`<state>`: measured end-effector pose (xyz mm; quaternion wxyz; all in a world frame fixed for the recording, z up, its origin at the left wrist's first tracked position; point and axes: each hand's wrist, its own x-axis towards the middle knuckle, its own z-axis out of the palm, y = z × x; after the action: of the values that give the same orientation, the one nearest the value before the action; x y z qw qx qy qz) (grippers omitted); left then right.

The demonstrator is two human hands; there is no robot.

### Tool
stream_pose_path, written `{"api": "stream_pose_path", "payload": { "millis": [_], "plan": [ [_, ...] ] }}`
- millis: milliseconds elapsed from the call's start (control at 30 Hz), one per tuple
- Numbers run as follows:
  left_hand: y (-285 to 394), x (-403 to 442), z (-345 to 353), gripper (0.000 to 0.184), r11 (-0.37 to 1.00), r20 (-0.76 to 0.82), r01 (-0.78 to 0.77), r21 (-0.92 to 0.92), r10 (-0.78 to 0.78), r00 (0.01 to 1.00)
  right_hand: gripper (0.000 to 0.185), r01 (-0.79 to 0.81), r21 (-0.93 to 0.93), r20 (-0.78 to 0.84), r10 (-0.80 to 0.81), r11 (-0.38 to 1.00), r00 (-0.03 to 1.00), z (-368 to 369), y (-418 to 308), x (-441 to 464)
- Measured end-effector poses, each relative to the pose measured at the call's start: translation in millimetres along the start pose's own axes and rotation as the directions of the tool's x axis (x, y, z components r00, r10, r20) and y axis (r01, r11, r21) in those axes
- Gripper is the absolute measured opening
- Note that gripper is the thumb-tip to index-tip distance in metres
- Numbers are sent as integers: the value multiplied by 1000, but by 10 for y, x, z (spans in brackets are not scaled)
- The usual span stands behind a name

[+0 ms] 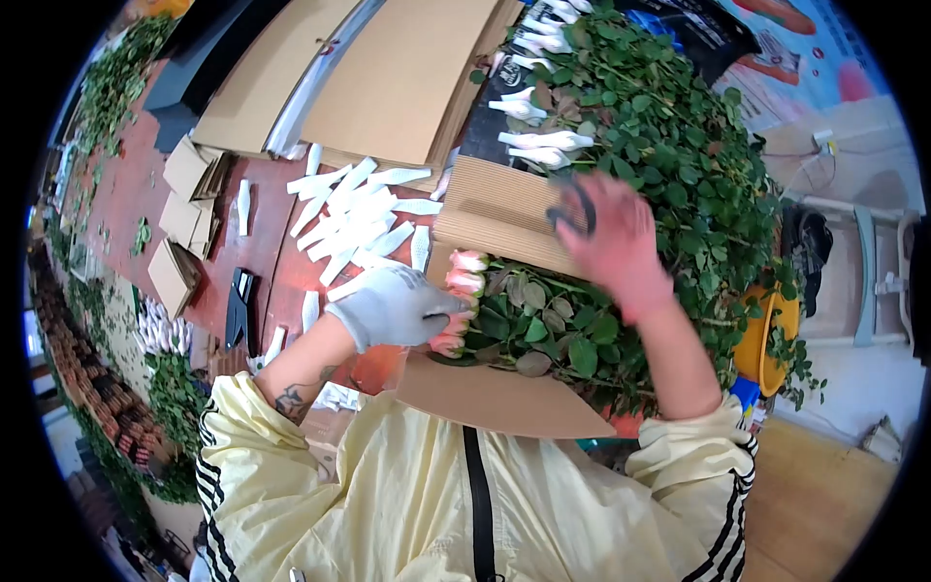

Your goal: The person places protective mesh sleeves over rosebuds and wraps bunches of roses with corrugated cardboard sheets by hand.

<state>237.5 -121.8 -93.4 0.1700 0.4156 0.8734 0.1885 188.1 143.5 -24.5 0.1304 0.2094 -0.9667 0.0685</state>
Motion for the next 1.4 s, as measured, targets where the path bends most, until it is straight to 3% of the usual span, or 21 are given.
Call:
{"api": "stream_pose_path", "payload": {
  "millis": [67, 133, 200, 267, 367, 433, 533, 567, 600, 700, 767, 833, 1000, 1033, 1100, 1133, 1167, 1200, 1233, 1333, 1400],
  "plan": [
    [100, 3, -390, 24, 908, -68, 25, -419, -59, 996, 39, -61, -20, 216, 63, 998, 974, 306, 428, 225],
    [28, 46, -534, 27, 894, -198, -82, -442, -9, 980, 40, -112, 2, 362, 104, 994, 927, 485, 575, 230],
    [63, 30, -752, 41, 600, -207, 189, -777, -527, 824, 40, -120, 23, 507, 92, 992, 857, 442, 632, 232],
    [-50, 100, -682, 67, 829, -630, 31, -559, -448, 634, 43, -12, 23, 267, 5, 1000, 964, 77, 580, 178],
    [-94, 32, -582, 95, 878, -647, 27, -477, -373, 665, 41, 60, -9, 140, -58, 998, 988, -1072, 363, 111],
    [59, -44, -652, 92, 966, -676, -11, -257, -172, 717, 39, 21, 312, 252, -105, 950, 962, -1785, 309, -37],
    [195, -270, -716, 69, 984, -450, -158, -78, 106, 887, 44, -6, 773, 530, -642, 634, 554, -1968, 275, 238],
    [175, -323, -655, 45, 922, -420, -311, -229, 194, 886, 46, -81, 838, 528, -765, 539, 369, -1900, 237, 355],
    [164, -374, -561, 45, 923, -425, -307, -232, 187, 885, 49, -458, 786, 531, -833, 416, 155, -1681, 187, 354],
    [141, -483, -226, 38, 828, -284, -373, -419, 270, 920, 53, -699, 698, 491, -815, 157, 308, -960, -34, 193],
    [111, -529, -56, 41, 823, -175, -290, -488, 234, 956, 48, -390, 692, 713, -490, 608, 501, -551, -418, 145],
    [96, -550, -10, 44, 754, -76, -229, -616, 232, 970, 47, 262, 568, 398, -540, 780, 742, 356, -483, -394],
    [47, -740, 183, 67, 540, 2, -171, -824, 305, 952, 55, 427, 225, 543, -477, 876, 691, 659, -938, -631],
    [-12, -876, 182, 77, 307, 101, 10, -951, 279, 955, 56, 442, 228, 488, -495, 868, 719, 698, -962, -621],
    [-385, -1173, 50, 73, 412, -161, -180, -893, 81, 984, 57, 434, 166, 647, -430, 885, 630, 720, -1000, -589],
    [-527, -1367, 74, 70, 577, -250, 40, -816, -413, 875, 57, 394, 114, 785, -326, 912, 527, 729, -992, -601],
    [-673, -1562, 85, 67, 601, -394, 310, -737, -754, 525, 54, 389, 134, 737, -354, 911, 575, 771, -960, -645],
    [-788, -1724, -35, 73, 502, -498, 788, -355, -815, 296, 54, 397, 141, 727, -367, 907, 580, 781, -923, -665],
    [-940, -1930, 49, 76, 358, -521, 877, -320, -840, 152, 54, 431, 149, 648, -418, 890, 637, 789, -898, -687],
    [-1409, -2509, 290, 85, -18, -689, 959, -282, -692, -216, 56, 527, 167, 410, -545, 833, 731, 791, -988, -605],
    [-1813, -2798, 349, 99, -2, -567, 799, -602, -704, -429, 59, 378, 167, 676, -385, 911, 628, 804, -948, -668]
  ]
}}
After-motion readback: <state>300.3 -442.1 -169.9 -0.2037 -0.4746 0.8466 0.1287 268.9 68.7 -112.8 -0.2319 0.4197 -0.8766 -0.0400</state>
